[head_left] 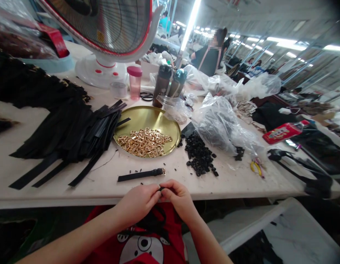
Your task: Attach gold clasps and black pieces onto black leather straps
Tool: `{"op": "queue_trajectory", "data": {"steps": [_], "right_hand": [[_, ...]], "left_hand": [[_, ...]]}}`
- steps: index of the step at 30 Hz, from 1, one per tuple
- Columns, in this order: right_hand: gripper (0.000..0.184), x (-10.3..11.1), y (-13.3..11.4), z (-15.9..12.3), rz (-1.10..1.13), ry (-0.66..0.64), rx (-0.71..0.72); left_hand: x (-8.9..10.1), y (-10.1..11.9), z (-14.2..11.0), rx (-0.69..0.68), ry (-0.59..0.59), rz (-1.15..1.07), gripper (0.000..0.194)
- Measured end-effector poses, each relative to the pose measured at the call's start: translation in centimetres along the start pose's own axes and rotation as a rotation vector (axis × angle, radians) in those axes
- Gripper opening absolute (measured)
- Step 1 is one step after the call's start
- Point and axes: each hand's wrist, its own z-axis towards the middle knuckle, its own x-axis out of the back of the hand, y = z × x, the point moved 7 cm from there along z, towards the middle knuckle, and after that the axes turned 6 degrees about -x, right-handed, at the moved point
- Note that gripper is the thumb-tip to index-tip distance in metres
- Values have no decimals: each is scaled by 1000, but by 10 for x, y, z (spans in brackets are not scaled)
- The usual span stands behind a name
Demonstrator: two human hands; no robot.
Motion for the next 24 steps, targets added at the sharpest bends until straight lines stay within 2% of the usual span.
{"op": "queue_trajectory", "data": {"steps": [4, 9, 13, 16, 18, 21, 24], "right_hand": [[16, 4, -4, 0, 17, 5, -32], [18, -12, 3, -2, 204, -30, -95], [19, -13, 10, -3, 283, -7, -91], [22, -14, 15, -4, 362, 22, -81], [23, -25, 19, -5, 368, -33, -97], [23, -35, 14, -2, 235, -74, -85], [22, -22, -10, 12, 36, -7, 11]], "left_hand": [[-4, -5, -4, 60, -132, -80, 30], [7, 0, -9, 48, -82, -64, 28], [3, -2, -18, 118, -174, -244, 32], [9, 1, -23, 87, -64, -303, 42], [15, 6, -25, 33, 49, -342, 43], [20, 4, -25, 36, 114, -414, 46], [29, -10, -23, 97, 149, -467, 42]]}}
